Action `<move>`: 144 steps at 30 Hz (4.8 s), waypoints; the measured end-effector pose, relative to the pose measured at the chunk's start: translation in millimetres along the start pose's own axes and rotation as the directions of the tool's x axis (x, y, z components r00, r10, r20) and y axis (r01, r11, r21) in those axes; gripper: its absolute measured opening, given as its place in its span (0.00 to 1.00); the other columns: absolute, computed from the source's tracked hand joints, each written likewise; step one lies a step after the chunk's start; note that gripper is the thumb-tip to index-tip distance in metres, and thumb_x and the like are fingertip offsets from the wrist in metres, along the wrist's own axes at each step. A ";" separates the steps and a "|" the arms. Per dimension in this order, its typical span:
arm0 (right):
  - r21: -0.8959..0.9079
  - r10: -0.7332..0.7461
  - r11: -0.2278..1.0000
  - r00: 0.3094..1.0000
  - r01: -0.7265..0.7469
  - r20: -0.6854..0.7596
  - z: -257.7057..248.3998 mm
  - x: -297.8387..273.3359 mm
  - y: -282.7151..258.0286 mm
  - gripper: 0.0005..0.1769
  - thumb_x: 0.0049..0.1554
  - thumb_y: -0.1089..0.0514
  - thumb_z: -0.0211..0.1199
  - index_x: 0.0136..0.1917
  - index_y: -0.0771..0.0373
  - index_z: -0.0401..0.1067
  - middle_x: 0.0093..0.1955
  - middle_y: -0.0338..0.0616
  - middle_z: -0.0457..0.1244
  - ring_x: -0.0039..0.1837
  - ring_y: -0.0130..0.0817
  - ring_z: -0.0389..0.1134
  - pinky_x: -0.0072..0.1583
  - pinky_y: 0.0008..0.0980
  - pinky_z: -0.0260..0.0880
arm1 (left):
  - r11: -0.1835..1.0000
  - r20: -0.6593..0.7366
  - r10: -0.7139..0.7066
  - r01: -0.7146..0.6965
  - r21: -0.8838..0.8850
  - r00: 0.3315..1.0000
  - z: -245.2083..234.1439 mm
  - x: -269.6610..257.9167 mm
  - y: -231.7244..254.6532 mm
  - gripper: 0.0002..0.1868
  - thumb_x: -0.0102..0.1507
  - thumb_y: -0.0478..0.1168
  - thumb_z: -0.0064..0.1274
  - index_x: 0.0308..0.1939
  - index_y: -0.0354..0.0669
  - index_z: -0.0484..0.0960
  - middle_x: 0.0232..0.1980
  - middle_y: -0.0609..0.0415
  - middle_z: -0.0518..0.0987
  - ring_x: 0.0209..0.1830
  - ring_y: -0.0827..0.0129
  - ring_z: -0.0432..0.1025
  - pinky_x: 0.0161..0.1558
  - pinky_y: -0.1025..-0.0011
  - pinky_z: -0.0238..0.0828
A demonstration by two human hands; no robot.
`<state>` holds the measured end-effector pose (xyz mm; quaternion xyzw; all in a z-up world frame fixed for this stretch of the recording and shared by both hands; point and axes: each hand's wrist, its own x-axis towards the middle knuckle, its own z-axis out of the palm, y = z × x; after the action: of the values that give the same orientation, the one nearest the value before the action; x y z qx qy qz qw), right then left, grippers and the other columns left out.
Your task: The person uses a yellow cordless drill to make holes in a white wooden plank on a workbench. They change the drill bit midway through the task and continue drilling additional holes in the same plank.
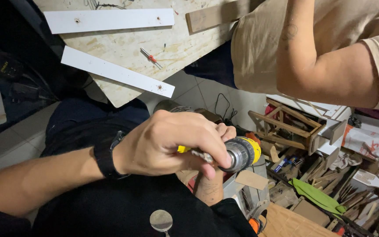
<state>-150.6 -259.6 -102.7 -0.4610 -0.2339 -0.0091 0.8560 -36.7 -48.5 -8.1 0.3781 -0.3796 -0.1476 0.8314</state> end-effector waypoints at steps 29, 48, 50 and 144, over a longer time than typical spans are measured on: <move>-0.249 0.142 0.951 0.975 -0.182 -0.169 -93.1 -103.8 56.8 0.25 0.54 0.65 0.61 0.64 0.70 0.65 0.34 0.39 0.61 0.30 0.25 0.60 0.36 0.22 0.62 | 0.967 -0.057 -0.178 0.185 0.172 0.982 -11.8 -14.7 0.4 0.11 0.60 0.33 0.59 0.46 0.40 0.80 0.51 0.45 0.82 0.55 0.61 0.80 0.56 0.72 0.80; -0.360 0.130 0.907 0.958 -0.219 -0.255 15.9 20.7 39.3 0.27 0.49 0.68 0.64 0.63 0.72 0.66 0.39 0.45 0.64 0.34 0.25 0.64 0.40 0.22 0.65 | 0.915 -0.072 -0.250 0.211 -0.345 0.966 1.6 9.3 -45.7 0.24 0.62 0.45 0.61 0.59 0.44 0.72 0.33 0.64 0.79 0.37 0.83 0.75 0.63 0.70 0.73; -0.371 0.126 0.901 0.955 -0.224 -0.269 20.2 26.3 37.7 0.27 0.49 0.69 0.64 0.62 0.73 0.66 0.40 0.45 0.64 0.35 0.25 0.64 0.40 0.21 0.65 | 0.940 0.152 -0.041 0.089 -0.328 0.988 -10.2 18.9 -54.7 0.21 0.63 0.33 0.62 0.58 0.43 0.72 0.39 0.58 0.80 0.38 0.76 0.77 0.47 0.78 0.79; 0.715 0.636 0.696 0.520 -0.067 -0.571 27.7 -266.6 28.8 0.38 0.57 0.58 0.65 0.74 0.62 0.50 0.57 0.49 0.63 0.61 0.39 0.66 0.67 0.38 0.67 | -0.048 0.039 -0.551 -0.079 0.996 0.834 -123.3 -154.0 -210.3 0.43 0.54 0.51 0.72 0.65 0.33 0.71 0.62 0.41 0.72 0.63 0.45 0.60 0.59 0.48 0.60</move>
<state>-392.1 -274.4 -221.4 -0.1428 0.2838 0.0516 0.9468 -39.2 -43.8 -296.4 0.8650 -0.4692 -0.0657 0.1653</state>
